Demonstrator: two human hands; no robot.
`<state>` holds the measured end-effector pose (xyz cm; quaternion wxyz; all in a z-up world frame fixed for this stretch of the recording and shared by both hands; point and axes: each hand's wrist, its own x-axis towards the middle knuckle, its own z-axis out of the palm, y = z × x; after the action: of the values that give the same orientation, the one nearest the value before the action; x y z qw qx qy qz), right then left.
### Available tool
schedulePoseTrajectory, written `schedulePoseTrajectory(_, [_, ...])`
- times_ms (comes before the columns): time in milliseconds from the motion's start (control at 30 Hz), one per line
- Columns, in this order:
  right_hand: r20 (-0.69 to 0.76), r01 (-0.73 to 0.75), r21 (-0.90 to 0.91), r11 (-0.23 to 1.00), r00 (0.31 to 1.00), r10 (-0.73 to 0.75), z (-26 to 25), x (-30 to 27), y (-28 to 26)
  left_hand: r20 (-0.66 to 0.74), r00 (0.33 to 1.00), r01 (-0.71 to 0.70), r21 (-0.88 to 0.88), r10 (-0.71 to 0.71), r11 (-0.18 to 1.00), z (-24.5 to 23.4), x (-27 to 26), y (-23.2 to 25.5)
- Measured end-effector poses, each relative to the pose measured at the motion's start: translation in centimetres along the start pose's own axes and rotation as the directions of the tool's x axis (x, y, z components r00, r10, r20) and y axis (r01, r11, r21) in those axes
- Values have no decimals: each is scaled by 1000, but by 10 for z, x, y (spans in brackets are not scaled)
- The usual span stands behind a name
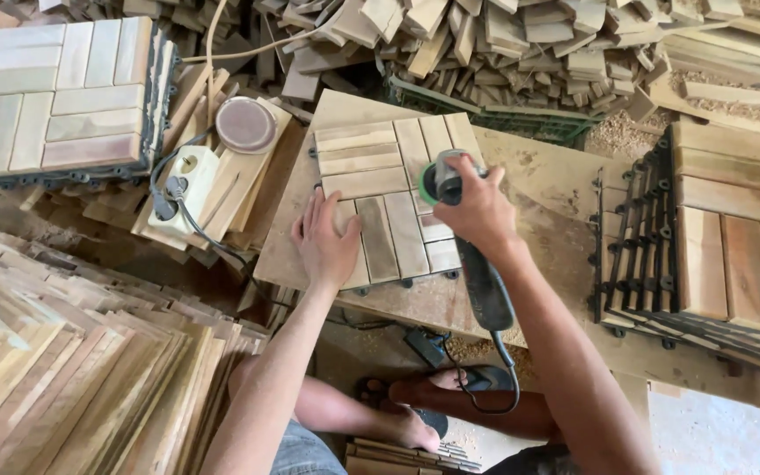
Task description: The person uses a handheld electric sander to smooth the surface of a wooden tile composed of smaller rectangular pieces. The person holds the tile steady with one hand while moving the sander across the surface with the other.
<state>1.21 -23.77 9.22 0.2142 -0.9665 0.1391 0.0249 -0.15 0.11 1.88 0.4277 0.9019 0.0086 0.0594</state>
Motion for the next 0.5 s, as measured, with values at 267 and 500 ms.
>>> schedulePoseTrajectory(267, [-51, -89, 12, 996, 995, 89, -29, 7, 44, -74, 996, -58, 28, 59, 998, 18, 5, -22])
schedulePoseTrajectory(500, [-92, -151, -27, 988, 985, 148, -45, 15, 87, -46, 998, -42, 165, 50, 985, 29, 13, -31])
